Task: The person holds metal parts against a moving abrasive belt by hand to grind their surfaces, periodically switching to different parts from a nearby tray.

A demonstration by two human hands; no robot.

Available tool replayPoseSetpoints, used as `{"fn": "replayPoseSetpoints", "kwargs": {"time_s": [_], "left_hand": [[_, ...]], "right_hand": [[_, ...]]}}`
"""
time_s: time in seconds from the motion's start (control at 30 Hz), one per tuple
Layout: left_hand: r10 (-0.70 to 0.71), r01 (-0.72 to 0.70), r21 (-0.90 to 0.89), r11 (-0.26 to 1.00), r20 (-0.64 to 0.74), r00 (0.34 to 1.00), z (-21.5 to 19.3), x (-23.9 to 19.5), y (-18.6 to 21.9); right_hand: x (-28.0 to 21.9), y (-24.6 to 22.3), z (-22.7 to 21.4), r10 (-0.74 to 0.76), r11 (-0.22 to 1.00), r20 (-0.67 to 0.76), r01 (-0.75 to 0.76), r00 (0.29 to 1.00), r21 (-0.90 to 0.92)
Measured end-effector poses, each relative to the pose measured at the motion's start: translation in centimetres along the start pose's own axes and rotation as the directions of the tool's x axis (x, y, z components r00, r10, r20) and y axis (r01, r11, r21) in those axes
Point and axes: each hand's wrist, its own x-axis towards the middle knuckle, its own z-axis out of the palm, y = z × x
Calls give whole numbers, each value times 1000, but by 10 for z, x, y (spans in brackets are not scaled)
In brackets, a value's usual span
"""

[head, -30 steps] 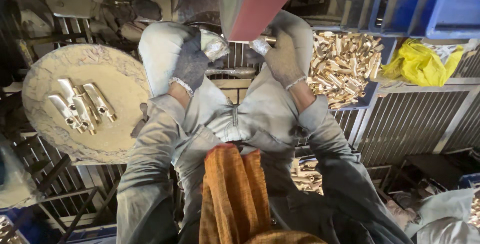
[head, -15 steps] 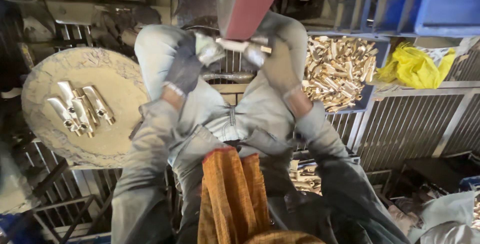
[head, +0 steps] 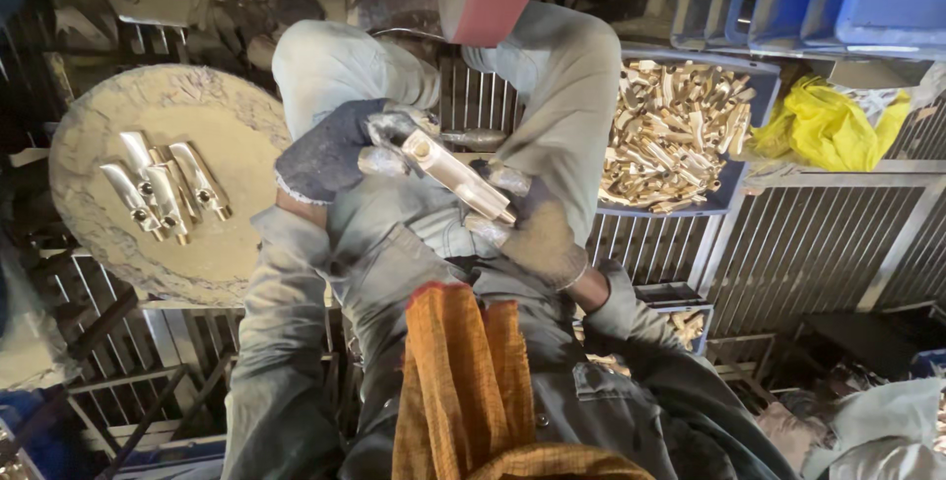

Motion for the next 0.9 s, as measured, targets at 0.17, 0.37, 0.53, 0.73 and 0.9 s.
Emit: {"fn": "replayPoseSetpoints", "kwargs": {"time_s": [0.17,0.37,0.53,0.73,0.9], "left_hand": [[-56,63,-155,986,49,997,-6,5,0],[-11,12,-24,1000,70,998,12,18,6],[133,-109,183,977,-123,983,31,5,-5],[47,-58,-40,998,-237,970,41,0,-42],[-10,20,52,998,-198,980,29,10,-42]], "right_hand": [[2,-25,-5,82,920,176,-143,981,365],[25,-63,-21,166,981,387,-113,907,-157],[24,-71,-18,130,987,393,-156,910,36],[28,-49,-13,119,976,320,-170,940,134],[49,-31,-1,276,875,282,-361,919,323]]}}
